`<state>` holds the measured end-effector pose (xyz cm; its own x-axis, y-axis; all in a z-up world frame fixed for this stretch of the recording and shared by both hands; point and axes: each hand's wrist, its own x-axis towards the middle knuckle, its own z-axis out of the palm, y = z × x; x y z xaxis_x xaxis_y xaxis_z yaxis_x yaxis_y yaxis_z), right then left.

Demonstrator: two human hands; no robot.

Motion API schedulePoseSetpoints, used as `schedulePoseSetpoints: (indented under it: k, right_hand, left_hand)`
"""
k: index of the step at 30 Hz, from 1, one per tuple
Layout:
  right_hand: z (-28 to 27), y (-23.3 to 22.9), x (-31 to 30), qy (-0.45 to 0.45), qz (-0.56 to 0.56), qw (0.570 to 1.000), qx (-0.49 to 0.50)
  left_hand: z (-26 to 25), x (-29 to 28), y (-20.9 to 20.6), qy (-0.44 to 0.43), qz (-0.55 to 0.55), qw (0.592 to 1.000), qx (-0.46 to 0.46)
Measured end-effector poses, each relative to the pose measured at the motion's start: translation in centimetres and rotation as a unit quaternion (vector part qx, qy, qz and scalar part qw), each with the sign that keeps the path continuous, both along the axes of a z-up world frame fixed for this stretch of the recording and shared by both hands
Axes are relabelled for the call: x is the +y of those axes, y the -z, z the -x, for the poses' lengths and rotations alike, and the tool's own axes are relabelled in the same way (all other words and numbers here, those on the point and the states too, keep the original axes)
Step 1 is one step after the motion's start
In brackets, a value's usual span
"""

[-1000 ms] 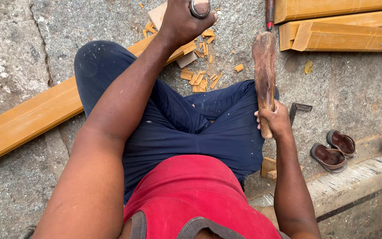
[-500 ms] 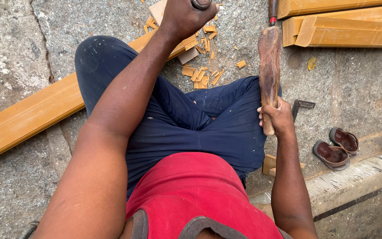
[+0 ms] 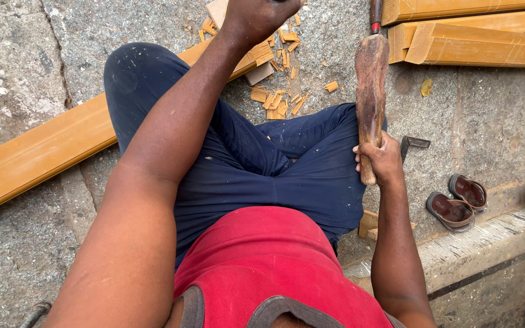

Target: The person carves a wooden plank using a chisel and a wooden mallet while sitting on the ground.

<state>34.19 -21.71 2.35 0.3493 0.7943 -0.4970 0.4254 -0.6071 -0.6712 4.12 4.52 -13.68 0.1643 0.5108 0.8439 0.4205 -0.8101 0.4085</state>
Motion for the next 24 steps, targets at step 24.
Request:
schedulePoseSetpoints:
  k: [24]
  right_hand:
    - [7.2,-11.7,2.1,-0.18,-0.226,0.947,0.138]
  left_hand:
    - [0.6,-1.4,-2.0,0.102,0.159,0.976,-0.104]
